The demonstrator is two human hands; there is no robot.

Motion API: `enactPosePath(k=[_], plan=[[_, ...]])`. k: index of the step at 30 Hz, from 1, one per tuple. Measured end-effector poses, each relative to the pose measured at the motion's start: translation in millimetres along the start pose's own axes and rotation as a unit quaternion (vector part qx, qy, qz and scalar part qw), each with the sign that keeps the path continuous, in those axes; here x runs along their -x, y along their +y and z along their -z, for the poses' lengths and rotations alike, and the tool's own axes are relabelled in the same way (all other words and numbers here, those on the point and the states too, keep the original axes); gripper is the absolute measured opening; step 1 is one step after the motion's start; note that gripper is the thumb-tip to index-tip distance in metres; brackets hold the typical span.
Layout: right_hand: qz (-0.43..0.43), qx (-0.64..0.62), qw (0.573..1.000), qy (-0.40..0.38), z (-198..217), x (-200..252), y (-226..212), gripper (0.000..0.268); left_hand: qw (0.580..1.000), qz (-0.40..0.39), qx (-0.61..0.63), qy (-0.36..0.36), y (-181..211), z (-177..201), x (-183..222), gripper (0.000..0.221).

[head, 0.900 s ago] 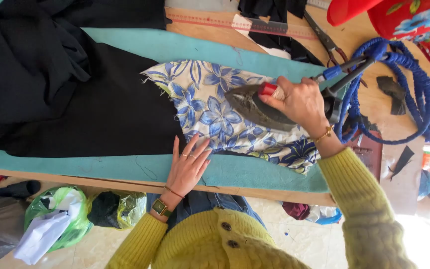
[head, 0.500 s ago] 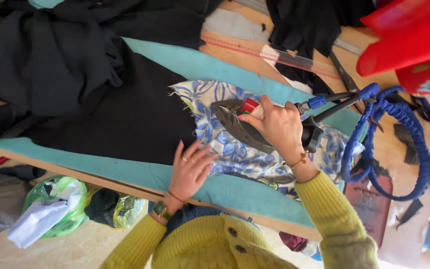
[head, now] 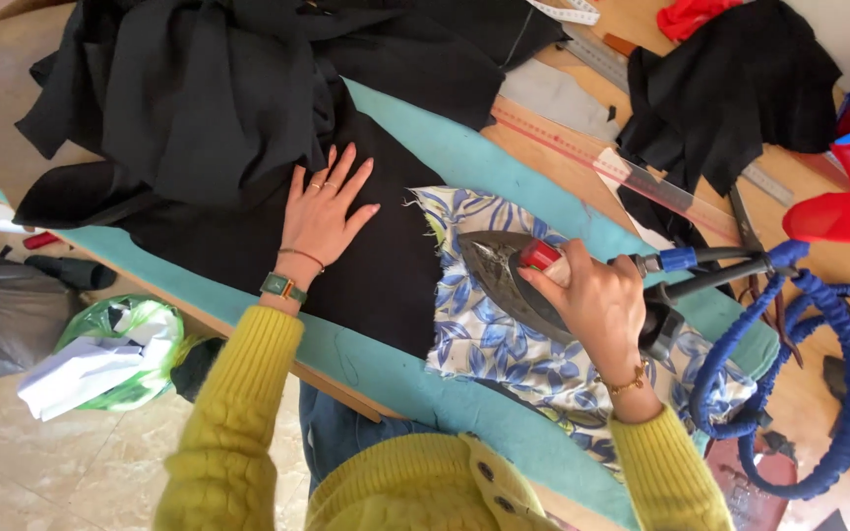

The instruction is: Using a steam iron to press and smooth black fabric pieces on an industrial ironing board.

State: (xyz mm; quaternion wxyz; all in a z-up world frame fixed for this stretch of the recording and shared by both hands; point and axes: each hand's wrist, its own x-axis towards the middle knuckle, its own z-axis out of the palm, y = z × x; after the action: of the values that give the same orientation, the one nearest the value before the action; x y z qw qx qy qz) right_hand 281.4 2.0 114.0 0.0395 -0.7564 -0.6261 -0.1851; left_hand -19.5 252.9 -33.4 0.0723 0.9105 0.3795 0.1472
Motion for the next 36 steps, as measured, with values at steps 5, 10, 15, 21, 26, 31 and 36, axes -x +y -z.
enactPosePath(k=[5, 10, 15, 21, 26, 31, 36], plan=[[-0.02, -0.014, 1.0, 0.002, 1, -1, -3, 0.057, 0.998, 0.037, -0.034, 0.04, 12, -2, -5, 0.059], [-0.046, -0.011, 0.999, -0.025, 1, 0, -3, 0.059, 0.993, 0.001, -0.053, 0.105, 41, -5, -16, 0.057], [-0.059, -0.027, 0.996, -0.059, 0, 8, 7, 0.057, 0.997, -0.078, 0.012, -0.016, 44, 0, -18, 0.062], [-0.053, -0.059, 0.992, -0.099, 14, 27, 19, 0.057, 0.999, -0.03, 0.005, -0.016, 30, 34, 15, 0.065], [-0.048, -0.054, 0.994, -0.085, 1, 38, 26, 0.059, 1.0, -0.016, -0.018, -0.01, -12, 52, 64, 0.067], [-0.03, -0.045, 0.996, -0.07, 0, 41, 27, 0.06, 1.0, 0.014, -0.023, -0.013, -30, 59, 105, 0.061], [-0.021, -0.019, 0.998, -0.053, -4, 45, 29, 0.056, 0.994, 0.096, -0.028, 0.033, -29, 63, 135, 0.062]])
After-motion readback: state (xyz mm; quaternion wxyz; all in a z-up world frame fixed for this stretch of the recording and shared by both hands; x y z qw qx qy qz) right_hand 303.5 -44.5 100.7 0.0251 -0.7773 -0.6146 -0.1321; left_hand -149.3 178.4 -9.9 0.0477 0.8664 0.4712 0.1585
